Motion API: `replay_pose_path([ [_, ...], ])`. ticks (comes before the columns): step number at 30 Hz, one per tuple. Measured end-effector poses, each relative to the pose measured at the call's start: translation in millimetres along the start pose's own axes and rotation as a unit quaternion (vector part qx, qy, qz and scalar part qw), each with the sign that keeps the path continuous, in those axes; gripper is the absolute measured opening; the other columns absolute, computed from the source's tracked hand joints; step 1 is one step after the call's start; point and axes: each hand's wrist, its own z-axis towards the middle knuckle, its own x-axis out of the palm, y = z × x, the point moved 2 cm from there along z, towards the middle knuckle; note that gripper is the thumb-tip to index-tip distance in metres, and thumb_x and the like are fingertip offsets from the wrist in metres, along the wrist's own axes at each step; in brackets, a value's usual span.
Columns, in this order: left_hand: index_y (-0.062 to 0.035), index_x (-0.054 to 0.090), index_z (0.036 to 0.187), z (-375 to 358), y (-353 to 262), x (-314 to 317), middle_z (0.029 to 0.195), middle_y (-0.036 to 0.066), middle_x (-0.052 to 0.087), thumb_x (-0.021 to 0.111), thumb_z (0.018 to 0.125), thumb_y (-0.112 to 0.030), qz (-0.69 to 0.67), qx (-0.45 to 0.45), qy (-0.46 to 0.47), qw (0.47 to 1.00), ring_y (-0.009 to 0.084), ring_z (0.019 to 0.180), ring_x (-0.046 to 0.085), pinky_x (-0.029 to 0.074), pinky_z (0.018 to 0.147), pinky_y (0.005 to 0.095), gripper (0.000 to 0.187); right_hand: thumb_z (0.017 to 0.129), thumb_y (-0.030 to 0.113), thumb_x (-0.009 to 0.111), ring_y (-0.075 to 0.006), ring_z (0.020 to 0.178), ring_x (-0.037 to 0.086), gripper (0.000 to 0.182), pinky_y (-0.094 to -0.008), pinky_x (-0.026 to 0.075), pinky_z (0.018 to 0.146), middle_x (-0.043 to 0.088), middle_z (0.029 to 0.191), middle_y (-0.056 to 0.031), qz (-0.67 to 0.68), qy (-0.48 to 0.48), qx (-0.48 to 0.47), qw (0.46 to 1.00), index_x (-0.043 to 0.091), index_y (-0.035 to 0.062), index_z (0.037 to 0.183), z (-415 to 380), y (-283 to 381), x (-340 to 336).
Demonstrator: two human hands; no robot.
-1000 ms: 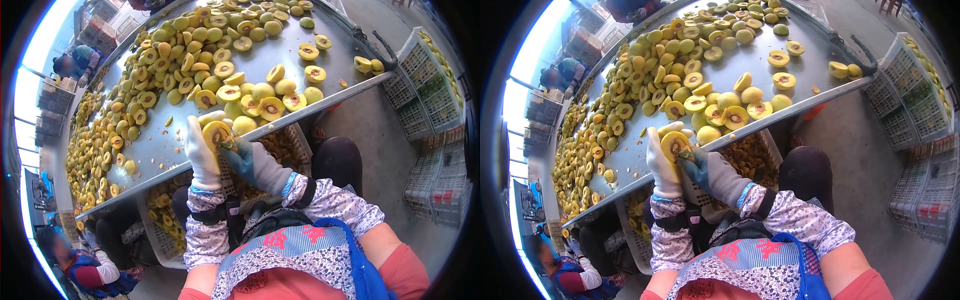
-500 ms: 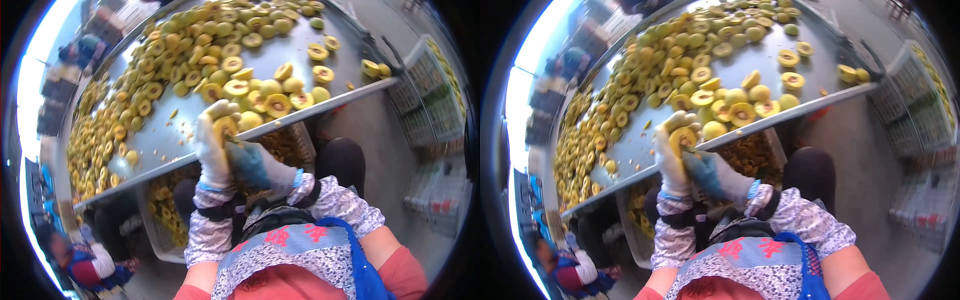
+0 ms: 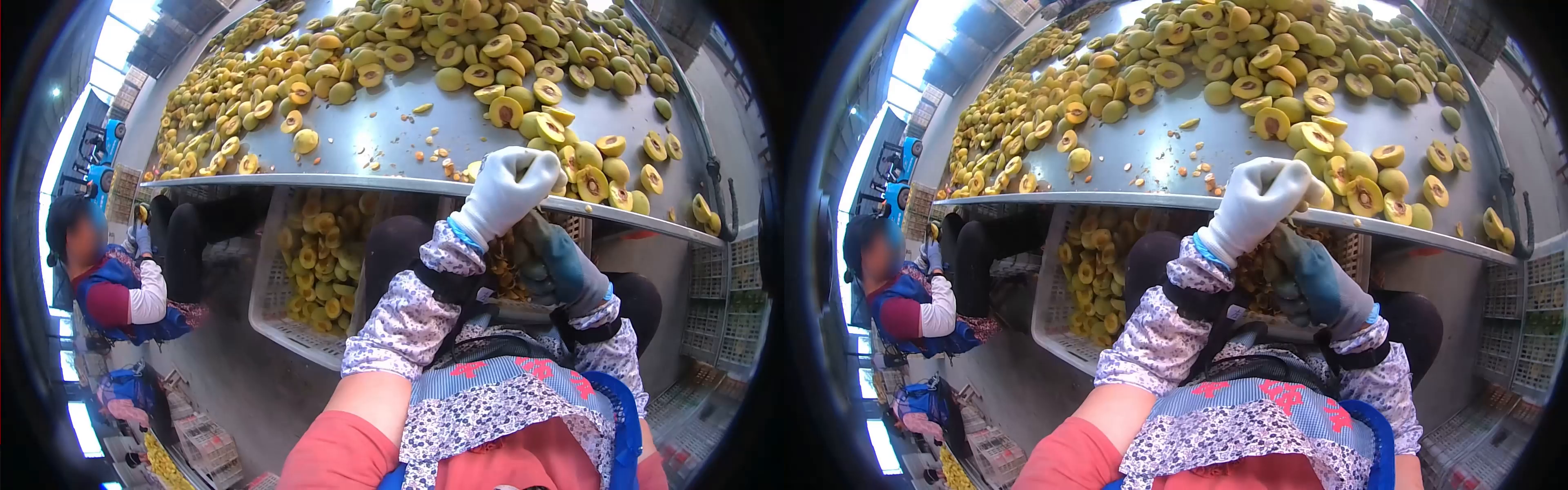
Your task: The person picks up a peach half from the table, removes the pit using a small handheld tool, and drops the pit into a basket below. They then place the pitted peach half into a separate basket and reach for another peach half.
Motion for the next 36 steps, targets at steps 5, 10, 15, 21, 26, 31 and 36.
replay_pose_path([
  [5,0.0033,0.071,0.085,-1.1,-11.4,-3.0,0.076,0.011,0.072,0.056,0.098,-0.031,-0.235,-0.123,0.075,0.961,0.0154,0.064,0.065,0.052,0.064,0.0253,0.040,0.097,0.065,0.049,-0.0055,0.037,0.027,0.052,-0.0219,0.021,0.033,0.032,0.052,0.0064,0.021,0.017,0.034,0.999,0.051,0.0154,0.081,-2.9,-3.7,-5.0],
  [10,0.0036,0.069,0.087,-2.2,-15.2,-2.0,0.081,0.015,0.072,0.050,0.101,-0.033,-0.117,-0.129,0.148,0.973,0.0192,0.068,0.067,0.056,0.065,0.0290,0.043,0.095,0.067,0.049,-0.0056,0.040,0.028,0.056,-0.0226,0.021,0.037,0.033,0.053,0.0076,-0.027,0.047,0.018,0.998,0.054,0.0132,0.080,-8.6,-3.9,-3.0],
  [15,0.0027,0.068,0.083,-7.5,-23.6,6.1,0.079,0.015,0.071,0.050,0.101,-0.030,-0.095,-0.135,0.119,0.979,0.0194,0.066,0.067,0.056,0.065,0.0292,0.042,0.096,0.066,0.050,-0.0046,0.040,0.028,0.055,-0.0205,0.022,0.036,0.034,0.055,0.0071,0.073,0.118,0.042,0.989,0.052,0.0122,0.083,-5.6,-11.8,-12.3],
  [21,0.0032,0.070,0.086,-5.9,-19.7,6.2,0.077,0.011,0.072,0.051,0.100,-0.030,-0.047,-0.157,0.122,0.979,0.0152,0.065,0.066,0.055,0.062,0.0280,0.041,0.097,0.065,0.048,-0.0050,0.037,0.026,0.055,-0.0213,0.021,0.033,0.032,0.052,0.0062,-0.011,0.057,0.018,0.998,0.052,0.0127,0.081,-9.1,-8.7,-7.0],
  [26,0.0004,0.066,0.084,-8.6,-16.6,10.7,0.079,0.015,0.070,0.046,0.103,-0.033,-0.065,-0.129,0.073,0.987,0.0214,0.063,0.066,0.055,0.061,0.0308,0.043,0.097,0.065,0.047,-0.0055,0.039,0.029,0.057,-0.0221,0.024,0.036,0.036,0.053,0.0060,0.013,0.087,0.037,0.995,0.053,0.0107,0.082,-12.9,-9.2,-15.0],
  [31,-0.0061,0.057,0.089,-11.3,-5.1,17.8,0.079,0.015,0.067,0.037,0.107,-0.041,-0.204,-0.116,-0.081,0.969,0.0271,0.065,0.065,0.054,0.058,0.0356,0.044,0.098,0.060,0.050,-0.0067,0.045,0.037,0.053,-0.0228,0.028,0.042,0.045,0.058,0.0035,0.008,0.068,-0.084,0.994,0.056,0.0105,0.079,-3.0,-10.0,-3.3],
  [36,-0.0049,0.059,0.087,-9.2,-1.8,14.8,0.079,0.016,0.066,0.036,0.107,-0.044,-0.258,-0.109,-0.073,0.957,0.0277,0.065,0.065,0.055,0.058,0.0366,0.049,0.101,0.056,0.045,-0.0100,0.042,0.038,0.053,-0.0259,0.030,0.037,0.044,0.056,0.0020,-0.095,0.003,-0.229,0.969,0.056,0.0086,0.080,21.5,-31.0,-4.6],
])
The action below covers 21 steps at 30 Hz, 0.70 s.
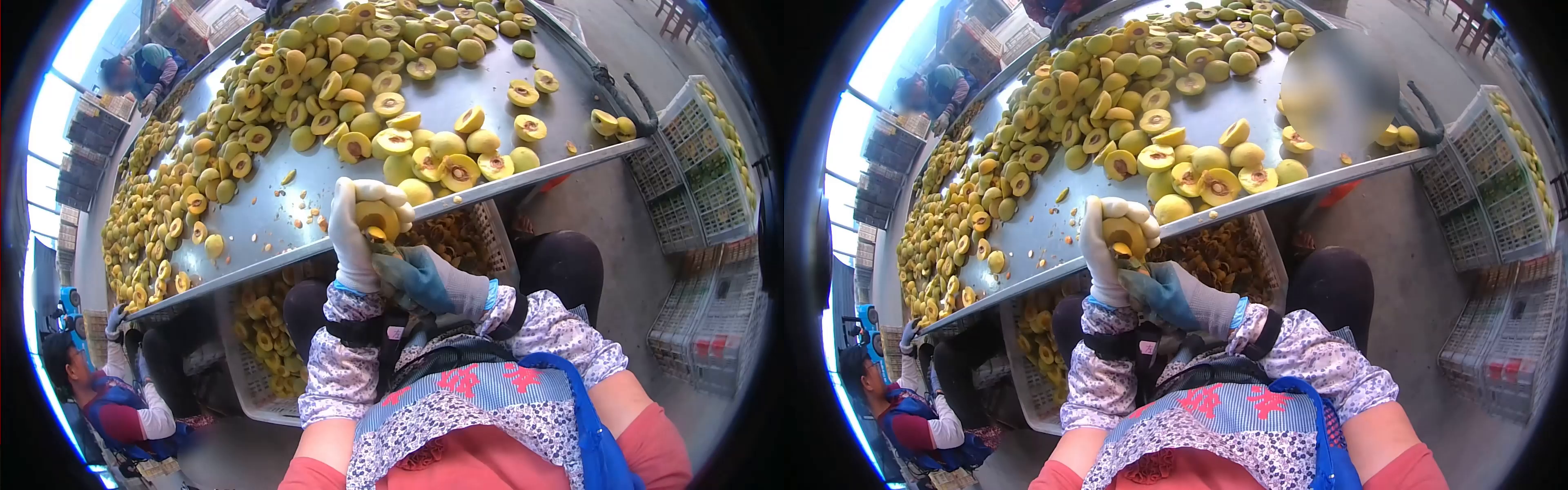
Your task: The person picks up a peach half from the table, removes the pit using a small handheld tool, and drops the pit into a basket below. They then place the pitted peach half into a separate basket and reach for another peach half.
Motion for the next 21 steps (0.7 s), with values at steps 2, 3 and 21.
replay_pose_path([
  [2,-0.0046,0.059,0.086,-1.2,-2.9,-1.2,0.078,0.016,0.066,0.036,0.107,-0.044,0.049,0.023,0.025,0.998,0.0277,0.065,0.065,0.055,0.058,0.0365,0.050,0.101,0.056,0.044,-0.0080,0.040,0.036,0.051,-0.0243,0.029,0.036,0.042,0.055,0.0034,0.016,-0.016,-0.055,0.998,0.055,0.0097,0.081,-1.0,0.5,1.0],
  [3,-0.0044,0.059,0.084,-3.5,-7.7,1.8,0.078,0.016,0.066,0.035,0.107,-0.043,0.095,0.016,0.063,0.993,0.0277,0.065,0.064,0.054,0.057,0.0362,0.051,0.101,0.056,0.044,-0.0080,0.040,0.036,0.051,-0.0243,0.029,0.036,0.042,0.055,0.0034,0.016,-0.017,-0.054,0.998,0.055,0.0097,0.081,-5.1,11.7,-2.4],
  [21,-0.0160,0.065,0.101,12.3,-23.0,-27.5,0.091,0.004,0.070,0.051,0.099,-0.049,-0.045,0.044,-0.145,0.987,0.0178,0.070,0.066,0.054,0.050,0.0294,0.036,0.100,0.055,0.047,-0.0077,0.042,0.036,0.051,-0.0256,0.028,0.038,0.040,0.053,0.0047,0.148,-0.042,0.105,0.983,0.055,0.0110,0.075,-12.9,9.4,14.1],
])
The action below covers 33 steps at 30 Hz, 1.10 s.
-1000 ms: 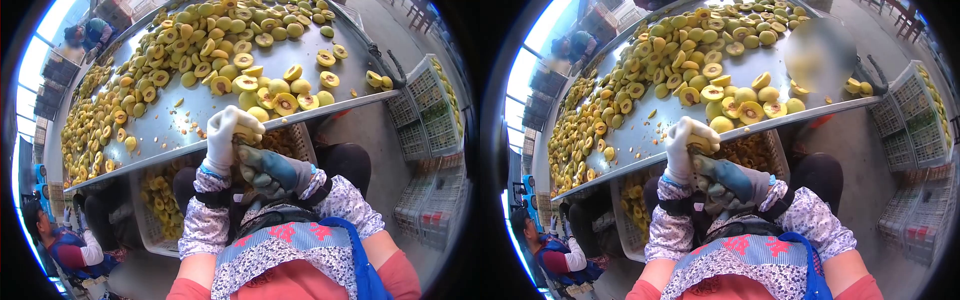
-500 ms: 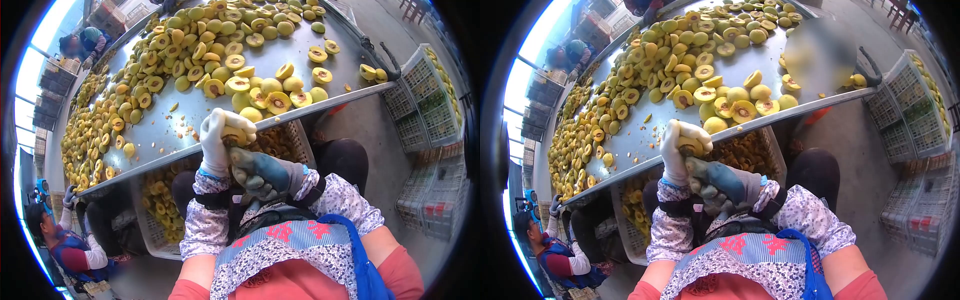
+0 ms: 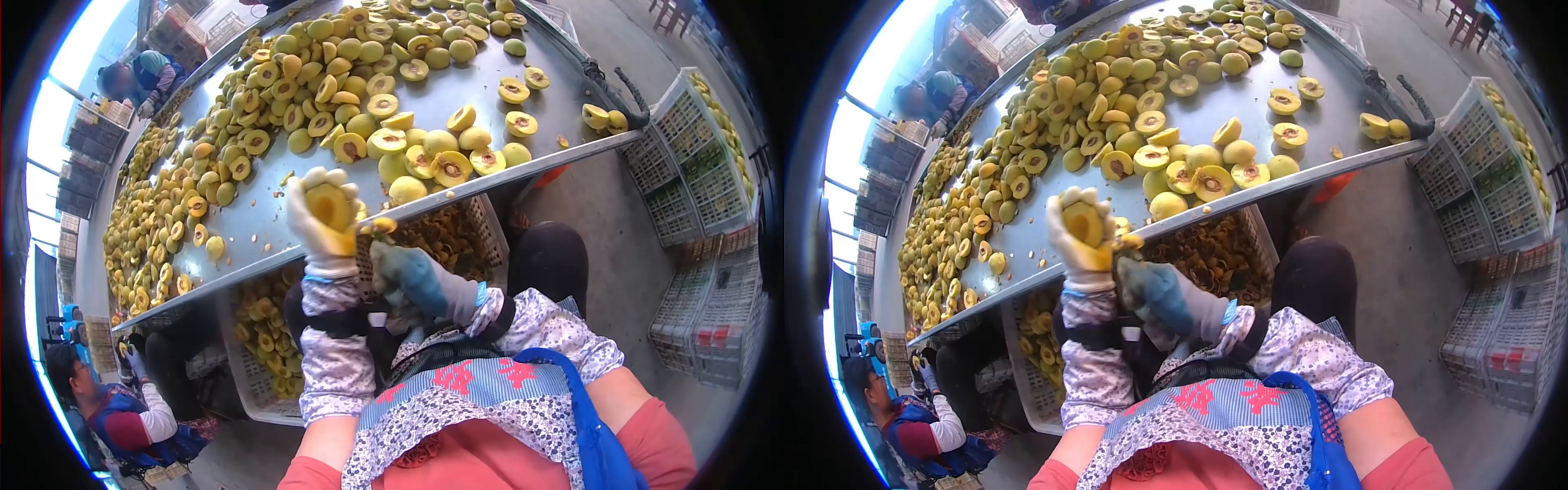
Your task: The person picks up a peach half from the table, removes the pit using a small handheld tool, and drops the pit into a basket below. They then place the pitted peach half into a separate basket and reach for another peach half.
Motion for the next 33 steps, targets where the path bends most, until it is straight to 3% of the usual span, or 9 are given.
replay_pose_path([
  [6,-0.0051,0.068,0.096,-25.2,-106.4,-69.6,0.093,0.012,0.071,0.056,0.098,-0.034,0.269,0.163,-0.146,0.938,0.0216,0.073,0.068,0.055,0.063,0.0311,0.031,0.100,0.057,0.045,-0.0071,0.037,0.029,0.048,-0.0239,0.025,0.034,0.032,0.053,0.0070,0.207,0.121,0.150,0.959,0.050,0.0131,0.079,-14.8,-2.2,-7.0],
  [7,-0.0041,0.071,0.098,-16.7,-121.3,-103.7,0.095,0.013,0.072,0.061,0.094,-0.031,0.406,0.168,-0.196,0.876,0.0232,0.079,0.068,0.055,0.070,0.0352,0.029,0.098,0.061,0.045,-0.0068,0.040,0.028,0.050,-0.0233,0.026,0.036,0.032,0.055,0.0064,0.153,0.080,0.137,0.975,0.050,0.0137,0.082,-19.3,2.5,-5.1],
  [8,-0.0033,0.072,0.107,-22.0,-133.8,-117.9,0.095,0.013,0.072,0.063,0.091,-0.032,0.671,0.230,-0.260,0.655,0.0252,0.083,0.068,0.053,0.079,0.0362,0.034,0.096,0.066,0.046,-0.0066,0.042,0.027,0.053,-0.0227,0.027,0.038,0.031,0.057,0.0058,0.098,0.039,0.125,0.987,0.050,0.0143,0.085,-21.7,5.5,-5.0],
  [10,-0.0004,0.070,0.113,-38.6,-134.1,-95.9,0.092,0.013,0.072,0.064,0.090,-0.033,0.752,0.275,-0.273,0.533,0.0272,0.088,0.068,0.051,0.085,0.0370,0.040,0.096,0.066,0.046,-0.0068,0.043,0.028,0.053,-0.0231,0.028,0.038,0.032,0.057,0.0056,0.087,0.014,0.106,0.990,0.050,0.0141,0.086,-17.9,9.8,-9.1],
  [14,0.0026,0.069,0.107,-18.3,-85.8,-42.7,0.094,0.016,0.073,0.066,0.090,-0.028,0.631,0.250,-0.033,0.734,0.0232,0.085,0.070,0.053,0.080,0.0324,0.035,0.096,0.064,0.047,-0.0074,0.043,0.030,0.051,-0.0242,0.028,0.038,0.033,0.058,0.0052,0.082,-0.042,0.066,0.994,0.051,0.0134,0.087,-7.3,21.7,-17.9],
  [17,-0.0012,0.071,0.107,19.4,-23.2,-32.6,0.098,0.020,0.073,0.067,0.080,-0.050,0.762,0.200,0.031,0.615,0.0358,0.087,0.070,0.054,0.084,0.0399,0.056,0.097,0.058,0.050,-0.0084,0.043,0.032,0.046,-0.0256,0.030,0.038,0.038,0.058,0.0037,0.054,-0.052,0.031,0.997,0.052,0.0124,0.088,-0.1,21.2,-21.6],
  [21,-0.0006,0.069,0.106,19.1,-11.4,7.7,0.101,0.019,0.072,0.068,0.079,-0.045,0.803,0.026,0.151,0.576,0.0282,0.088,0.069,0.054,0.082,0.0369,0.052,0.099,0.047,0.055,-0.0112,0.059,0.054,0.040,-0.0303,0.046,0.056,0.057,0.067,-0.0029,-0.085,-0.090,-0.088,0.988,0.061,0.0072,0.094,8.4,22.5,-31.9],
  [26,0.0000,0.064,0.118,31.8,3.9,-25.4,0.102,0.010,0.069,0.072,0.084,-0.013,0.581,0.012,0.145,0.801,0.0125,0.082,0.064,0.056,0.073,0.0286,0.037,0.098,0.041,0.056,-0.0154,0.076,0.063,0.041,-0.0348,0.051,0.072,0.068,0.081,-0.0117,-0.186,-0.155,-0.125,0.962,0.065,0.0018,0.107,22.3,20.8,-35.1],
  [33,0.0036,0.059,0.122,13.5,-10.7,-4.1,0.107,0.015,0.068,0.065,0.091,-0.004,0.289,-0.032,0.146,0.945,0.0223,0.098,0.068,0.060,0.083,0.0365,0.032,0.098,0.039,0.058,-0.0181,0.082,0.065,0.041,-0.0366,0.052,0.077,0.069,0.089,-0.0192,-0.218,-0.183,-0.161,0.945,0.064,0.0012,0.111,34.1,17.3,-30.2],
])
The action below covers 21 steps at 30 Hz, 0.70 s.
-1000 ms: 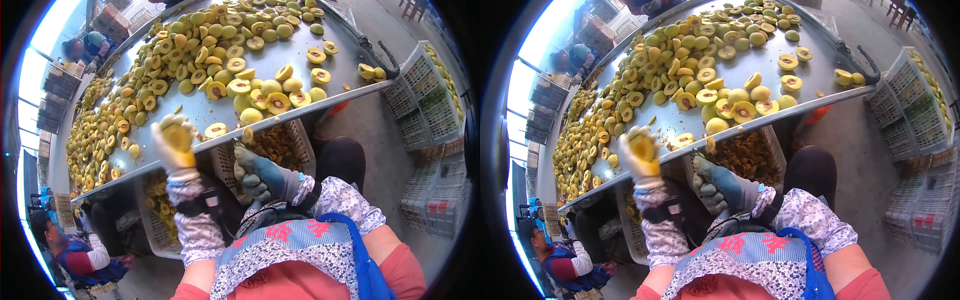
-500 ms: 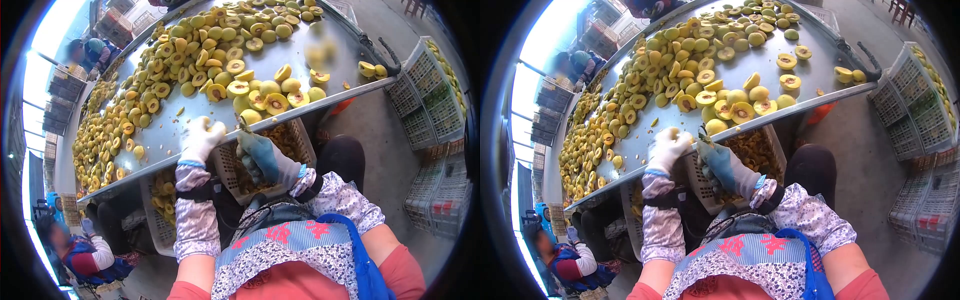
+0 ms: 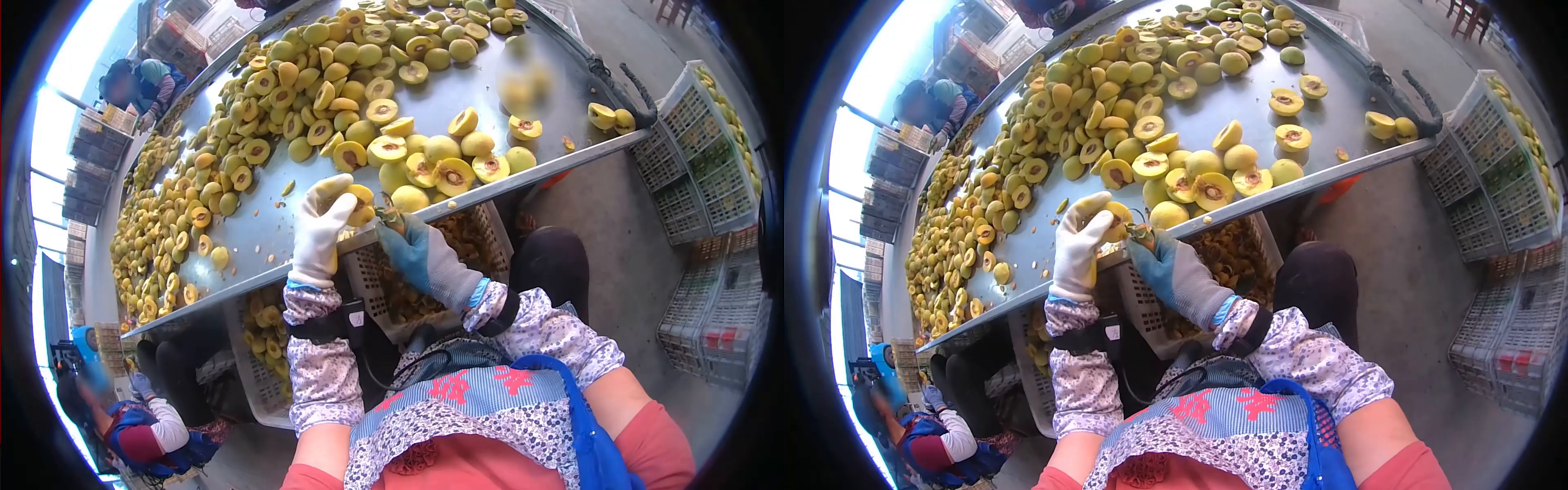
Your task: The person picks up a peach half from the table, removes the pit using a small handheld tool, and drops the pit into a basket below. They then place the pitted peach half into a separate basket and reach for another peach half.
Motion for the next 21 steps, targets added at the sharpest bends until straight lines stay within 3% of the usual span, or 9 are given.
replay_pose_path([
  [3,0.0030,0.058,0.122,-8.9,-8.2,8.8,0.112,0.015,0.068,0.063,0.094,-0.009,-0.116,-0.019,0.063,0.991,0.0219,0.097,0.068,0.059,0.084,0.0359,0.031,0.099,0.039,0.057,-0.0222,0.087,0.068,0.040,-0.0376,0.052,0.078,0.070,0.093,-0.0205,0.017,-0.012,-0.029,0.999,0.062,0.0014,0.112,7.2,-6.3,2.0],
  [5,0.0021,0.058,0.120,-10.2,-1.2,11.9,0.112,0.013,0.067,0.058,0.098,-0.015,-0.149,-0.006,0.046,0.988,0.0204,0.097,0.068,0.059,0.083,0.0345,0.029,0.099,0.039,0.057,-0.0268,0.091,0.069,0.040,-0.0387,0.052,0.078,0.069,0.095,-0.0219,0.002,-0.015,-0.036,0.999,0.061,0.0014,0.111,13.3,-8.6,0.5],
  [7,0.0002,0.057,0.118,-9.5,-0.6,14.4,0.109,0.011,0.066,0.056,0.099,-0.019,-0.147,0.062,0.042,0.986,0.0193,0.097,0.068,0.059,0.078,0.0310,0.027,0.099,0.039,0.057,-0.0314,0.094,0.069,0.039,-0.0398,0.052,0.079,0.069,0.097,-0.0233,-0.012,-0.016,-0.043,0.999,0.061,0.0015,0.111,14.8,-6.6,0.7],
  [8,-0.0027,0.057,0.116,-13.6,1.2,13.7,0.106,0.010,0.065,0.055,0.100,-0.022,-0.207,-0.037,0.012,0.977,0.0193,0.097,0.068,0.058,0.071,0.0277,0.025,0.099,0.039,0.057,-0.0368,0.096,0.068,0.040,-0.0412,0.052,0.079,0.068,0.097,-0.0252,-0.002,-0.018,-0.044,0.999,0.061,0.0014,0.109,13.3,-4.4,1.4],
  [11,-0.0056,0.056,0.113,-16.6,-3.9,24.9,0.107,0.010,0.065,0.056,0.100,-0.024,-0.228,-0.014,-0.022,0.973,0.0206,0.097,0.069,0.058,0.066,0.0258,0.022,0.098,0.040,0.058,-0.0439,0.098,0.065,0.040,-0.0437,0.052,0.078,0.067,0.095,-0.0276,-0.025,-0.027,-0.049,0.998,0.062,0.0016,0.109,8.9,2.3,-0.2],
  [12,-0.0066,0.056,0.111,-16.1,-4.0,27.5,0.109,0.012,0.066,0.056,0.101,-0.025,-0.247,-0.005,-0.076,0.966,0.0229,0.099,0.069,0.058,0.070,0.0293,0.021,0.098,0.040,0.058,-0.0456,0.098,0.064,0.040,-0.0448,0.052,0.078,0.067,0.094,-0.0283,-0.055,-0.033,-0.053,0.997,0.062,0.0020,0.110,7.5,3.0,-0.4],
  [13,-0.0066,0.056,0.111,-14.2,0.9,24.3,0.109,0.012,0.066,0.056,0.101,-0.025,-0.247,-0.005,-0.076,0.966,0.0229,0.099,0.069,0.058,0.070,0.0293,0.021,0.098,0.040,0.058,-0.0456,0.098,0.064,0.040,-0.0448,0.052,0.078,0.067,0.094,-0.0283,-0.056,-0.033,-0.053,0.996,0.062,0.0020,0.110,5.7,2.8,0.4],
  [15,-0.0023,0.055,0.121,-9.3,7.6,18.9,0.121,0.015,0.064,0.051,0.103,-0.034,-0.248,0.007,-0.050,0.967,0.0274,0.105,0.065,0.058,0.085,0.0393,0.036,0.098,0.040,0.059,-0.0458,0.096,0.064,0.040,-0.0459,0.052,0.077,0.067,0.091,-0.0276,-0.093,-0.014,-0.096,0.991,0.063,0.0029,0.111,3.6,4.6,3.9],
  [21,-0.0010,0.059,0.112,-23.0,4.1,29.3,0.117,0.015,0.066,0.051,0.103,-0.031,-0.296,0.004,-0.029,0.955,0.0275,0.107,0.064,0.057,0.086,0.0456,0.032,0.098,0.038,0.059,-0.0467,0.095,0.064,0.038,-0.0459,0.052,0.078,0.068,0.092,-0.0267,-0.095,0.006,-0.082,0.992,0.063,0.0034,0.111,7.4,-1.1,5.6],
])
